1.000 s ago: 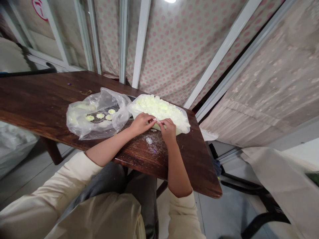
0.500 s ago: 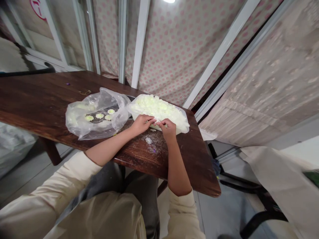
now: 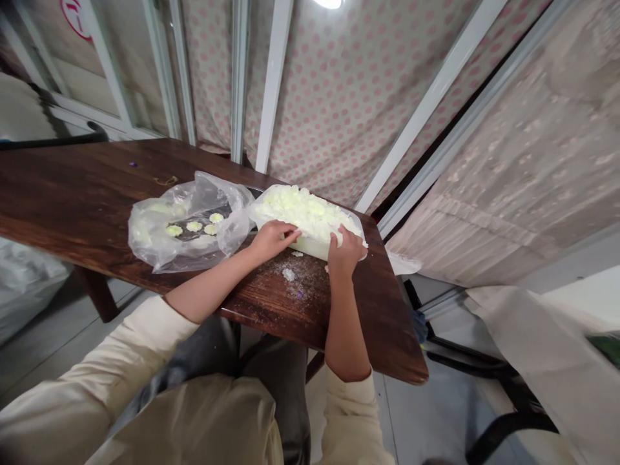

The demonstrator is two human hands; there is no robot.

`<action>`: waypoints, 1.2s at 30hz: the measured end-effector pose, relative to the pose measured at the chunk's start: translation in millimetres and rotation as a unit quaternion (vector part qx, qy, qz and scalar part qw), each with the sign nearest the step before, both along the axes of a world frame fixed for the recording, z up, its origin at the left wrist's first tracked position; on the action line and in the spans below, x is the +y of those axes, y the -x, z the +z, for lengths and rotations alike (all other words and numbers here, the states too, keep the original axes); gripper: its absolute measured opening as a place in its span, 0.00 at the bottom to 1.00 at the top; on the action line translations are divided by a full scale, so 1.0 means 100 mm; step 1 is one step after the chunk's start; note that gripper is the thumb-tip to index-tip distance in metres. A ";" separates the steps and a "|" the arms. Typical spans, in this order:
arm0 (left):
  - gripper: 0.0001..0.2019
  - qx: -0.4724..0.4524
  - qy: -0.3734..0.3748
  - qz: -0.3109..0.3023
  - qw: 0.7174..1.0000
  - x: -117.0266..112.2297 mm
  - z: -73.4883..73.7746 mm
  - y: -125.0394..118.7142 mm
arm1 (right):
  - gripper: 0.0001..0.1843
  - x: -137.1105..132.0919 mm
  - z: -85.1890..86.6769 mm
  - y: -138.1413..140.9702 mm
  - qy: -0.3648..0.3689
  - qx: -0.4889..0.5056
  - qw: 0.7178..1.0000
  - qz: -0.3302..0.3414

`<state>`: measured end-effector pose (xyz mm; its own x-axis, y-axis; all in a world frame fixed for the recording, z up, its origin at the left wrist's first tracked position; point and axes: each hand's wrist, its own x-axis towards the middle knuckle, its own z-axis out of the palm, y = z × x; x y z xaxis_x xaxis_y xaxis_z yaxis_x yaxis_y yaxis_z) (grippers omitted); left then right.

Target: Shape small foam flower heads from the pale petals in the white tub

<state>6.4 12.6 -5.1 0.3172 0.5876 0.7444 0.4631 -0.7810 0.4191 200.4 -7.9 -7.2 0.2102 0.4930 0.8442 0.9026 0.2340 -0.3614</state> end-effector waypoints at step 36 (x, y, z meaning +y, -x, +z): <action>0.14 0.070 -0.043 0.015 0.997 -0.01 -0.05 -0.04 | 0.24 -0.10 0.06 0.08 0.007 -0.135 0.987 0.088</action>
<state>10.6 11.7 -9.7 0.4047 0.5352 0.7415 0.5365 -0.7956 0.2814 192.3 -18.2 -1.2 -0.1117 0.5140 0.8505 0.9120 0.3929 -0.1177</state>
